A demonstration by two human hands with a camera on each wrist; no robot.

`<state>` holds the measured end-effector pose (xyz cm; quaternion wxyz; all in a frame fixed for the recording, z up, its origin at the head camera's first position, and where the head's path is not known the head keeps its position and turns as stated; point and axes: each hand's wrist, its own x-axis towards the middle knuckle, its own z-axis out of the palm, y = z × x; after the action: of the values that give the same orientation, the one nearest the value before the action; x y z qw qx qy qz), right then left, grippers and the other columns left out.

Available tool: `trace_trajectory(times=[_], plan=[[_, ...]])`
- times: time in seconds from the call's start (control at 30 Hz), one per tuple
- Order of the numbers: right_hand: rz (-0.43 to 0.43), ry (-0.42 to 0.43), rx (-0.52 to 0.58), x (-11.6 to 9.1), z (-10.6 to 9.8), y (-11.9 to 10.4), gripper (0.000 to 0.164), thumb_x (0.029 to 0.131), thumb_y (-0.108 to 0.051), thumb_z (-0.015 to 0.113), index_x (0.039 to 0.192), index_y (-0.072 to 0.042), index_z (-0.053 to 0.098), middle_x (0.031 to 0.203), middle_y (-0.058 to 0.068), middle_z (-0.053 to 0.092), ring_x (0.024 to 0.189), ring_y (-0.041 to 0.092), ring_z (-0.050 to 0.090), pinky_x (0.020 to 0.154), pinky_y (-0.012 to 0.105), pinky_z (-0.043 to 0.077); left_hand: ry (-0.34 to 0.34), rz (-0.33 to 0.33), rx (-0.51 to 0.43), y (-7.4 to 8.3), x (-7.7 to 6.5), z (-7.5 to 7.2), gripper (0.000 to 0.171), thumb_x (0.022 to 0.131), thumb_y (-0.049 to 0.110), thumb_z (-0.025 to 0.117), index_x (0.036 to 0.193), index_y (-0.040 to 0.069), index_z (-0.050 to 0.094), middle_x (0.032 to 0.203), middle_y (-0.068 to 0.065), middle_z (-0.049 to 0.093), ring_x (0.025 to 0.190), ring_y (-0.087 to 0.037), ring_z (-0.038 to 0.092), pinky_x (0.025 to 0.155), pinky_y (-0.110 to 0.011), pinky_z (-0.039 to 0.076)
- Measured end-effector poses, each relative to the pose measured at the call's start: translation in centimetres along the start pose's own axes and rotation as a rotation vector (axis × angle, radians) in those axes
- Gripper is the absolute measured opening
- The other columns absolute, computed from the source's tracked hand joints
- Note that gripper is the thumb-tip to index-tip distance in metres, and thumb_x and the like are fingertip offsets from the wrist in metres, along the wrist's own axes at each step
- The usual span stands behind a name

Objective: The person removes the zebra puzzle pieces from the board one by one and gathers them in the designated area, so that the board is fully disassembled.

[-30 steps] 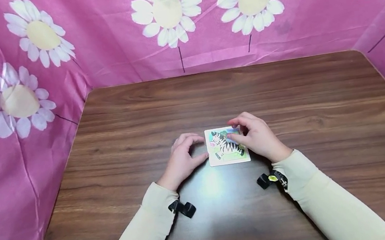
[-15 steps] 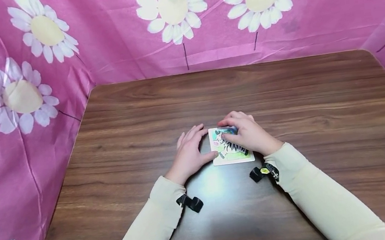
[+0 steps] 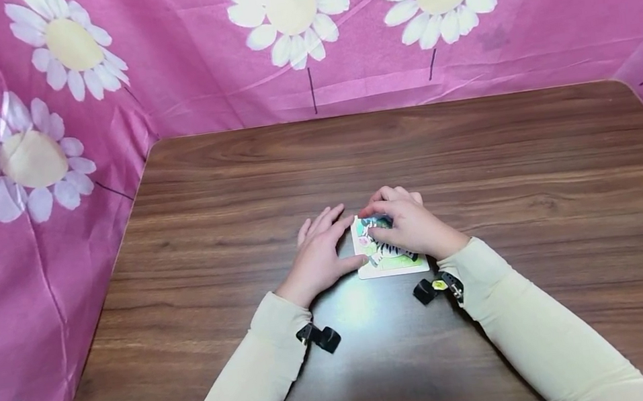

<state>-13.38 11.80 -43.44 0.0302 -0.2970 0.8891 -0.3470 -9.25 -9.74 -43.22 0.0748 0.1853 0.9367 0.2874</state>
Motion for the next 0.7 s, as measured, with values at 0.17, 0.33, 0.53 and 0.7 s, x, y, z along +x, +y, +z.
trace_trajectory(times=[0.17, 0.33, 0.53, 0.7], plan=[[-0.022, 0.026, 0.003, -0.14, 0.18, 0.14, 0.026, 0.086, -0.015, 0.074, 0.112, -0.015, 0.074, 0.112, 0.004, 0.061, 0.105, 0.027, 0.049, 0.088, 0.049, 0.028, 0.001, -0.002, -0.007, 0.08, -0.15, -0.07, 0.075, 0.081, 0.042, 0.081, 0.145, 0.014, 0.055, 0.159, -0.005, 0.037, 0.151, -0.026, 0.023, 0.121, -0.053, 0.009], [-0.066, 0.037, 0.031, -0.12, -0.02, 0.33, 0.024, 0.088, -0.015, 0.075, 0.112, -0.014, 0.072, 0.113, 0.003, 0.064, 0.108, 0.027, 0.051, 0.087, 0.047, 0.028, 0.013, 0.002, -0.007, 0.17, -0.22, -0.15, 0.075, 0.08, 0.042, 0.082, 0.144, 0.014, 0.055, 0.159, -0.005, 0.039, 0.151, -0.026, 0.024, 0.121, -0.053, 0.01], [-0.071, 0.025, 0.097, -0.07, -0.26, 0.67, 0.02, 0.088, -0.015, 0.077, 0.106, -0.014, 0.07, 0.113, 0.0, 0.065, 0.109, 0.025, 0.052, 0.089, 0.046, 0.026, 0.013, 0.004, -0.007, 0.2, -0.15, -0.17, 0.075, 0.08, 0.042, 0.082, 0.144, 0.013, 0.055, 0.159, -0.005, 0.039, 0.151, -0.026, 0.025, 0.121, -0.053, 0.01], [-0.059, 0.022, 0.169, -0.02, -0.37, 0.94, 0.017, 0.086, -0.012, 0.078, 0.099, -0.018, 0.069, 0.111, -0.002, 0.067, 0.11, 0.021, 0.054, 0.092, 0.045, 0.026, 0.009, 0.005, -0.001, 0.16, -0.06, -0.11, 0.076, 0.08, 0.042, 0.082, 0.145, 0.012, 0.054, 0.159, -0.005, 0.038, 0.151, -0.026, 0.024, 0.121, -0.053, 0.01]])
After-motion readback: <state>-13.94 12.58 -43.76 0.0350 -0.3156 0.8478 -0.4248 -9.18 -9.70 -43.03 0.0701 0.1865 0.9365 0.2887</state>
